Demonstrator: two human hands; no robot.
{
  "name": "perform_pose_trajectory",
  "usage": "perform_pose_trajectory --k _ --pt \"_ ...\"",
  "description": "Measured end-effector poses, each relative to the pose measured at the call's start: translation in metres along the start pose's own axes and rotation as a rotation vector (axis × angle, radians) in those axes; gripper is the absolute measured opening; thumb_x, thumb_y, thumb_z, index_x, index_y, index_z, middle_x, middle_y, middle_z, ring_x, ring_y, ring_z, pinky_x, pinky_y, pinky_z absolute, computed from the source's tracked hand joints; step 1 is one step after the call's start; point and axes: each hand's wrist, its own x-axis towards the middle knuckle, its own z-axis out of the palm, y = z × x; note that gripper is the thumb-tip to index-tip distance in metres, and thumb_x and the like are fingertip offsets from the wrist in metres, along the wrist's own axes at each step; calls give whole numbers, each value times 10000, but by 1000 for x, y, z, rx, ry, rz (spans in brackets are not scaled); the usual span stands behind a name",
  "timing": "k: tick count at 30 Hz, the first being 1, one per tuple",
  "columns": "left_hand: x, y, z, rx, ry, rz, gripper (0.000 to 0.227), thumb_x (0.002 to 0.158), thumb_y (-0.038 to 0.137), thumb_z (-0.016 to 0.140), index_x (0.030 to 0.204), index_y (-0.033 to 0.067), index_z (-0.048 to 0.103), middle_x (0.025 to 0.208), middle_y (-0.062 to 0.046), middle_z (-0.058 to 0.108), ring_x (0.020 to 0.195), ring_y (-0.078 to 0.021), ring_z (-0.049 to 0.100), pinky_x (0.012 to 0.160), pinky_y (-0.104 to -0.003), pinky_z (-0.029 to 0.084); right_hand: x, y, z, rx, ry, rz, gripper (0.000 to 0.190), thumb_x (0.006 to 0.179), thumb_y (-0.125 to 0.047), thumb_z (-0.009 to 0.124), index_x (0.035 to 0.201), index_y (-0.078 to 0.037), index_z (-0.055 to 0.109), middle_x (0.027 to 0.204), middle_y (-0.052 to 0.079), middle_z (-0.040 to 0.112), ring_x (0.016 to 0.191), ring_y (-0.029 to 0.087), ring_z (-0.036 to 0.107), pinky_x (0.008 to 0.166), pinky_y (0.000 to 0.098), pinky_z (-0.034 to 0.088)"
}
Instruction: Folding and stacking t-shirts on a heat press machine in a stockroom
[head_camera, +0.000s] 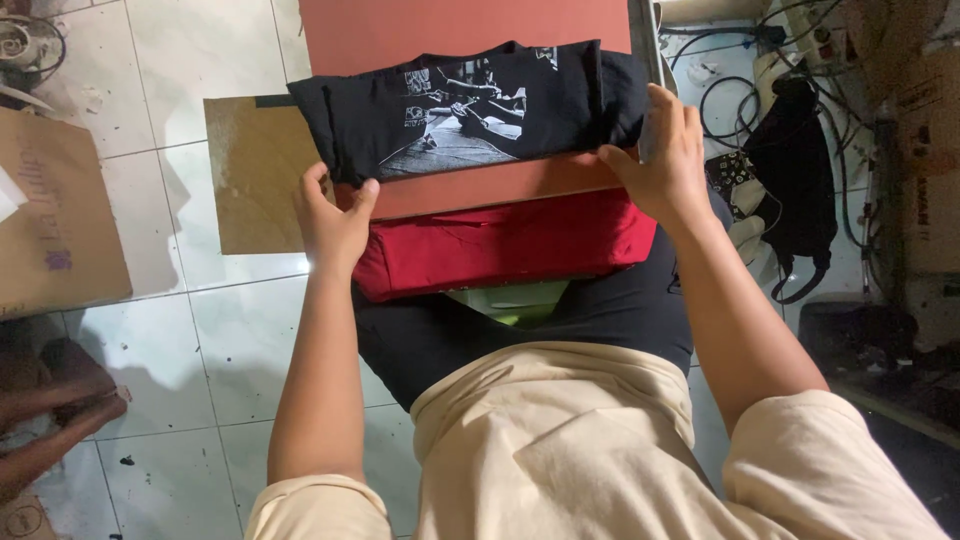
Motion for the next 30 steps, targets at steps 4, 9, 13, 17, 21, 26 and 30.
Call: perform_pose_trajectory --k 4,9,13,17,21,26,30 --pt "1 6 2 -45 235 180 370 972 294 732 1211 59 574 1218 -149 526 1117 -327 550 929 -415 488 12 0 8 -116 66 -196 522 910 -189 835 1345 14 629 1287 235 509 1185 407 478 967 500 336" --pt "-5 28 -8 -156 220 244 303 975 138 682 1221 60 522 1153 -116 631 990 -238 648 812 -348 562 26 6 27 -228 -30 -202 433 970 -204 757 1343 -10 652 1044 128 600 929 286 552 902 417 304" --pt "3 22 -7 -54 153 214 410 958 170 720 1303 73 522 1114 -125 615 980 -268 621 845 -412 522 30 6 23 -120 -78 -126 266 947 -108 747 1187 -7 691 1053 129 661 860 287 614 927 430 362" --pt "-2 35 -18 -160 192 311 155 943 21 630 1090 52 669 886 -45 647 726 -164 607 673 -304 522 28 14 11 34 13 -176 194 828 -6 750 1008 35 692 881 145 677 688 283 599 632 373 504" --pt "4 50 -17 15 311 546 170 929 26 677 1087 84 653 962 -59 614 866 -223 594 761 -361 496 29 12 5 -89 -10 -91 291 833 -46 766 1097 -30 643 976 148 530 765 312 549 715 441 482" --pt "32 88 10 130 206 726 310 907 81 725 1205 51 643 1202 -120 653 1137 -318 595 968 -439 464 56 -26 24 -214 101 -363 428 878 -55 754 1290 -25 644 1229 165 574 1080 325 555 948 485 304" --pt "56 98 38 451 45 591 463 963 199 673 1402 138 541 1356 -77 604 1350 -328 473 1065 -543 337 77 -23 46 -357 137 -443 402 891 -63 679 1290 -85 636 1104 132 638 988 310 562 955 466 294"
